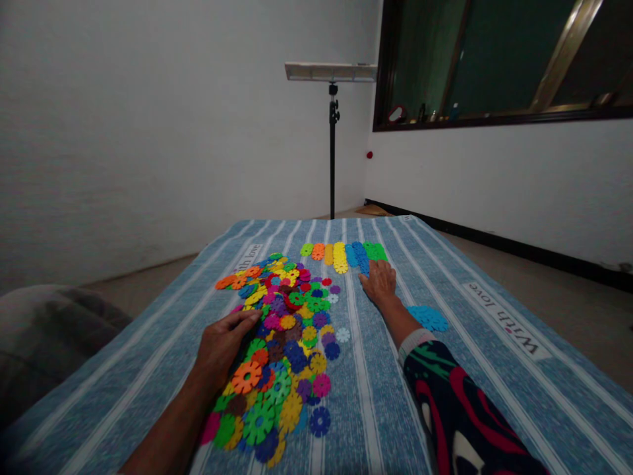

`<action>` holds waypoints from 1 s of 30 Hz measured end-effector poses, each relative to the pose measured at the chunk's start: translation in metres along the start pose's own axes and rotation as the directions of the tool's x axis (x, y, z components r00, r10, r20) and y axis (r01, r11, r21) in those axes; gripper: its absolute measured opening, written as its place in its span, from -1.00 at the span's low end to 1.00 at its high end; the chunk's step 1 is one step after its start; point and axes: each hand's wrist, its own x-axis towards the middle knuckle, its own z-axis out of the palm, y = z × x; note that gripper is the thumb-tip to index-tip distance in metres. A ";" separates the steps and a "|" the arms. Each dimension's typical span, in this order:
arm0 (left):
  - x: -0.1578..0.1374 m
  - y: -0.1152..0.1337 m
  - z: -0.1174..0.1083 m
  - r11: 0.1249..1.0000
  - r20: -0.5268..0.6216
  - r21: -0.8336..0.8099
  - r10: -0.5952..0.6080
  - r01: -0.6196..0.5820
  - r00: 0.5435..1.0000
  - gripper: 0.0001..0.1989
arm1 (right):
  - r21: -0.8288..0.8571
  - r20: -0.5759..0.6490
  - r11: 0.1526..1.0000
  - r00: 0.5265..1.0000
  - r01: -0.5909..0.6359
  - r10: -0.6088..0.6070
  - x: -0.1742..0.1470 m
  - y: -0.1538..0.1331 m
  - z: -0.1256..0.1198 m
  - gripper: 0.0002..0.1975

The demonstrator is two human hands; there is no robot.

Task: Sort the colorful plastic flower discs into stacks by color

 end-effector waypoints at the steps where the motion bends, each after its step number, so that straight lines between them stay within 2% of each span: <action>1: 0.000 -0.001 0.000 1.000 -0.003 0.005 -0.001 0.001 1.000 -0.70 | 0.009 -0.018 1.000 1.000 0.009 -0.008 -0.001 0.000 0.000 -0.63; 7: 0.002 -0.006 0.001 1.000 0.009 0.001 -0.011 0.011 1.000 -0.66 | 0.095 -0.132 0.991 0.988 0.096 -0.083 -0.012 0.001 0.001 -0.66; 14: 0.000 -0.005 0.002 0.999 0.008 -0.016 0.042 -0.042 0.999 -0.70 | 0.256 -0.230 0.913 0.938 0.316 -0.261 -0.051 -0.022 -0.005 -0.78; 17: 0.000 -0.005 0.002 0.999 0.015 -0.015 0.045 -0.045 0.999 -0.71 | 0.328 -0.204 0.852 0.911 0.408 -0.358 -0.071 -0.039 -0.013 -0.83; 20: 0.001 -0.006 0.003 0.999 0.016 -0.006 0.044 -0.043 0.999 -0.70 | 0.365 -0.155 0.821 0.898 0.440 -0.412 -0.088 -0.055 -0.022 -0.87; 26: 0.000 -0.005 0.003 0.999 0.012 -0.027 0.039 -0.039 0.999 -0.69 | 0.306 0.028 0.856 0.895 0.417 -0.446 -0.101 -0.071 -0.037 -0.78; 30: -0.001 -0.004 0.004 0.999 0.005 -0.037 0.032 -0.031 0.999 -0.69 | 0.310 0.060 0.860 0.895 0.404 -0.442 -0.102 -0.072 -0.036 -0.78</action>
